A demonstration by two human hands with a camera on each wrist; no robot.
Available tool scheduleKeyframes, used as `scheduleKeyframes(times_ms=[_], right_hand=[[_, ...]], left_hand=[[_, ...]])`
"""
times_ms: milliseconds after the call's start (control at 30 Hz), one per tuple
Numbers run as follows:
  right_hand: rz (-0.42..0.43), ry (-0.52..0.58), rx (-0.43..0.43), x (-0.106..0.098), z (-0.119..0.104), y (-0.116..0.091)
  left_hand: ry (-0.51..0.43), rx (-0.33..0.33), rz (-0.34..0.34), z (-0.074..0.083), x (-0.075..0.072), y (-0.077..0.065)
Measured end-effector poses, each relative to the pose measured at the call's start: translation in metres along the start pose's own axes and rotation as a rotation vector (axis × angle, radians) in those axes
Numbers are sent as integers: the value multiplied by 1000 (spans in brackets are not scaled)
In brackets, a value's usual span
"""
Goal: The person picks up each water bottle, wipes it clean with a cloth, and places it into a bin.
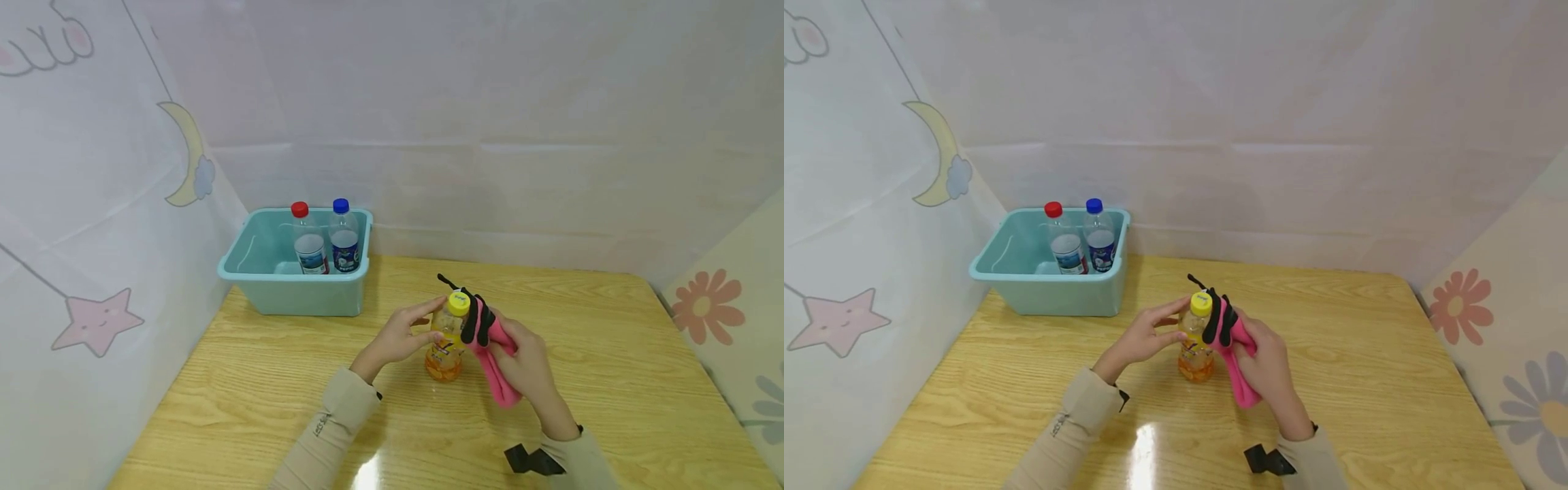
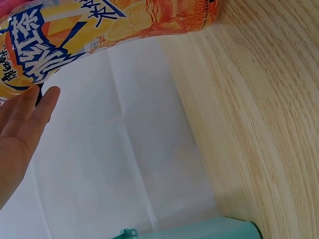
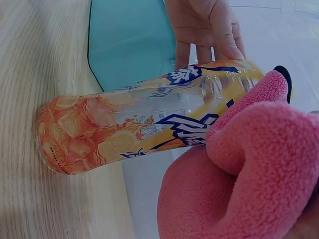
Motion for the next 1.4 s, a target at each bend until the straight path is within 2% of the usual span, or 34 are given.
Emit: scheduleKeyframes(times_ms=[167, 300, 500, 933, 1233, 1300, 1400], right_hand=[[1, -15, 24, 3, 1, -2], [2, 6, 71, 8, 5, -5], [15, 36, 96, 13, 6, -8], [79, 167, 210, 29, 19, -20], [29, 256, 327, 39, 25, -26], [23, 259, 328, 41, 26, -27], [9, 258, 331, 43, 29, -27]], left_hand=[[-1, -1, 1, 0, 1, 0], [-10, -8, 8, -1, 1, 0], [-13, -14, 8, 0, 1, 0], [-51, -29, 7, 1, 1, -1], [-96, -53, 6, -1, 3, -1], [-96, -56, 2, 0, 3, -1], [-98, -59, -9, 14, -1, -1]])
Point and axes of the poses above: each hand's wrist, its own y-axis towards the middle knuckle, its own x-axis out of the palm, z = x × y, the point moved 4 cm from there along y, towards the middle knuckle, and after that the axes turned 2 degrees about -x, right-handed, at the moved point
